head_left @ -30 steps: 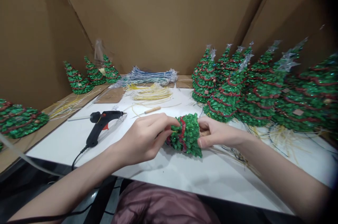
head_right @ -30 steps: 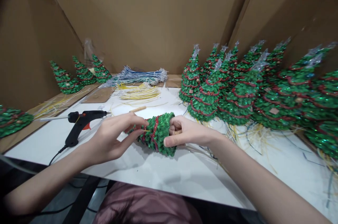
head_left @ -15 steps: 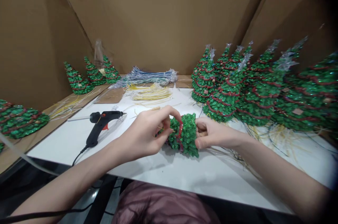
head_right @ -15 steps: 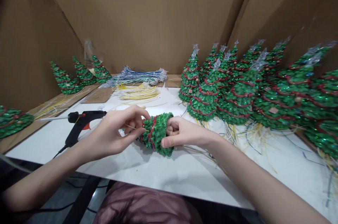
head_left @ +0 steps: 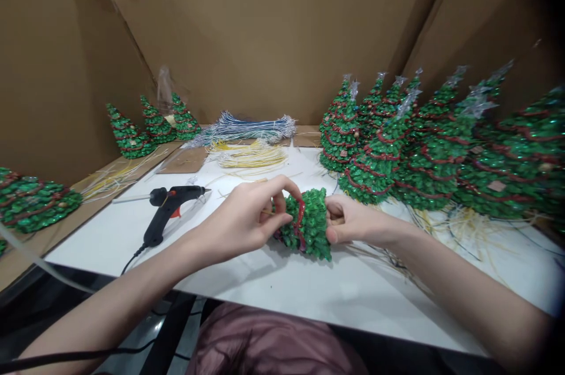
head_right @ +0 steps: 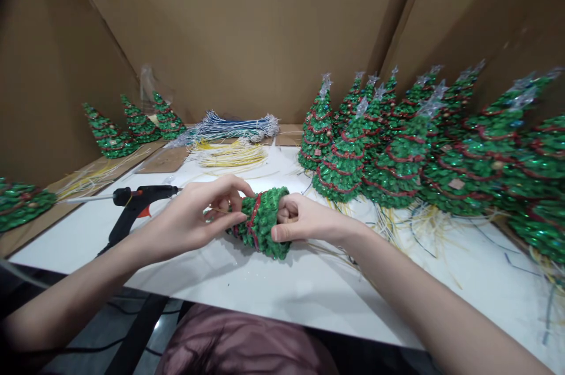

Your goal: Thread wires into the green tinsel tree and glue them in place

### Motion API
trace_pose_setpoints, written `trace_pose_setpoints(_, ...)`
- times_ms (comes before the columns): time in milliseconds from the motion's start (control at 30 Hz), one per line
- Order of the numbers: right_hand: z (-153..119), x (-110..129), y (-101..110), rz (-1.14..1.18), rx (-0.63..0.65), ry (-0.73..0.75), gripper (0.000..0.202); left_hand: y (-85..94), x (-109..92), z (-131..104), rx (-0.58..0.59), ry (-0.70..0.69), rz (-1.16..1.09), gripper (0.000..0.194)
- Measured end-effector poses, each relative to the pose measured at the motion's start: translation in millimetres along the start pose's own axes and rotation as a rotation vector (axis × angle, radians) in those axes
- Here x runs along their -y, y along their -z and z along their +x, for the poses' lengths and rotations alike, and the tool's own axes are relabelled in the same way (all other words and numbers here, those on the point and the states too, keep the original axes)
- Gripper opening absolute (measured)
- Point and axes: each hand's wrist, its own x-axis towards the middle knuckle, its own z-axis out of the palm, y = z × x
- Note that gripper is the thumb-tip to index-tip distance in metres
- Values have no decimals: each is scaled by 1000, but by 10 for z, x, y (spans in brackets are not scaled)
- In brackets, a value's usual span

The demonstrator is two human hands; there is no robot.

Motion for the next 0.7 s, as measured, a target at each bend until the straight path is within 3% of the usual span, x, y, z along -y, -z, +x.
trace_pose_setpoints(267, 1, 7, -20, 20, -16, 19, 62, 212, 11, -84, 15, 87, 95, 19)
trace_pose_setpoints(700, 15, 12, -35, 14, -49, 40, 63, 217, -5, 7, 56, 49, 23, 17)
